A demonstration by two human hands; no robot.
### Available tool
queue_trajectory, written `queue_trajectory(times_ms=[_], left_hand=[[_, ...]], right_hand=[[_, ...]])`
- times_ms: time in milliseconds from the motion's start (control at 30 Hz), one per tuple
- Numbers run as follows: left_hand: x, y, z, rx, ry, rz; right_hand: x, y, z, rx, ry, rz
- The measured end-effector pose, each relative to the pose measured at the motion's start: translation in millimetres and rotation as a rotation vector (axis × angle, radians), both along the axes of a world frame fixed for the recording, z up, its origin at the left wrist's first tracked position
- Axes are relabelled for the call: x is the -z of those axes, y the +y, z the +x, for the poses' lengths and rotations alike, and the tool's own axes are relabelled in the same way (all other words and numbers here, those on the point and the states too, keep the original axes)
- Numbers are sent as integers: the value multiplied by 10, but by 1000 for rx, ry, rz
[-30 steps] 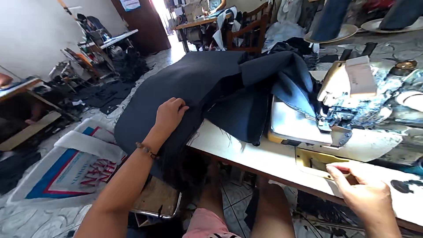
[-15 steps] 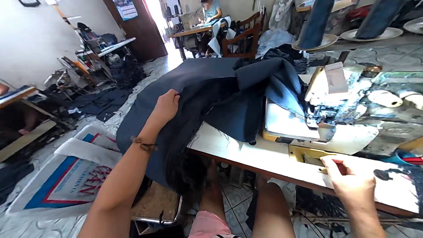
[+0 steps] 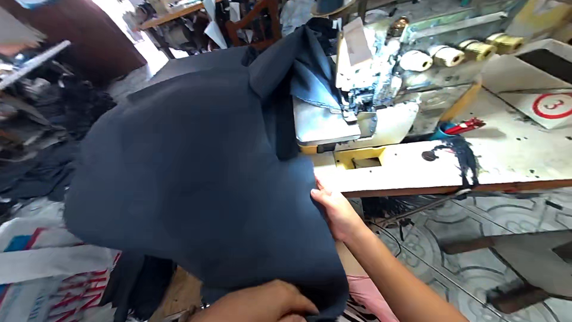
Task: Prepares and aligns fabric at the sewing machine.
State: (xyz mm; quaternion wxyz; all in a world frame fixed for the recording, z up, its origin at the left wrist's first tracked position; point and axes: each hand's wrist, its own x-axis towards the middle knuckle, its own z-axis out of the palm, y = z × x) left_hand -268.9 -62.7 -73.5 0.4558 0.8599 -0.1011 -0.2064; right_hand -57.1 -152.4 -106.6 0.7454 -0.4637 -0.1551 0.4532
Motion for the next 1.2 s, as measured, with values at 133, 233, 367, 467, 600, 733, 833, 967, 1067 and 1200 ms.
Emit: queue_trajectory(times_ms=[133,233,367,467,600,733,833,967,1067,1200], left_hand=[[-114,335,792,-244,-546,353],[-39,722,1449,-265,-696,433],[136,851,1762,-201,-641,211],[206,874,1737,-303,-618,44],[238,875,1696,-369,-638,28],[261,879,1703,-357,-676,59],[281,865,1681,-304,-733,9],[218,666,1528,-194,-848,31],[151,658,1444,-127,-803,132],[-112,811,1380,17,-641,321]], right_hand=[[251,-223,-130,101,-209,6],[352,-321,-189,160,-285,31],[384,-410,-124,165,-352,40],[414,-450,-27,147,-373,34],[422,-417,48,90,-344,42],[304,-313,153,104,-432,-25],[192,-274,243,-18,-455,-83],[174,-275,247,-145,-643,20],[200,-359,122,-76,-819,39],[68,-693,127,75,-991,106]])
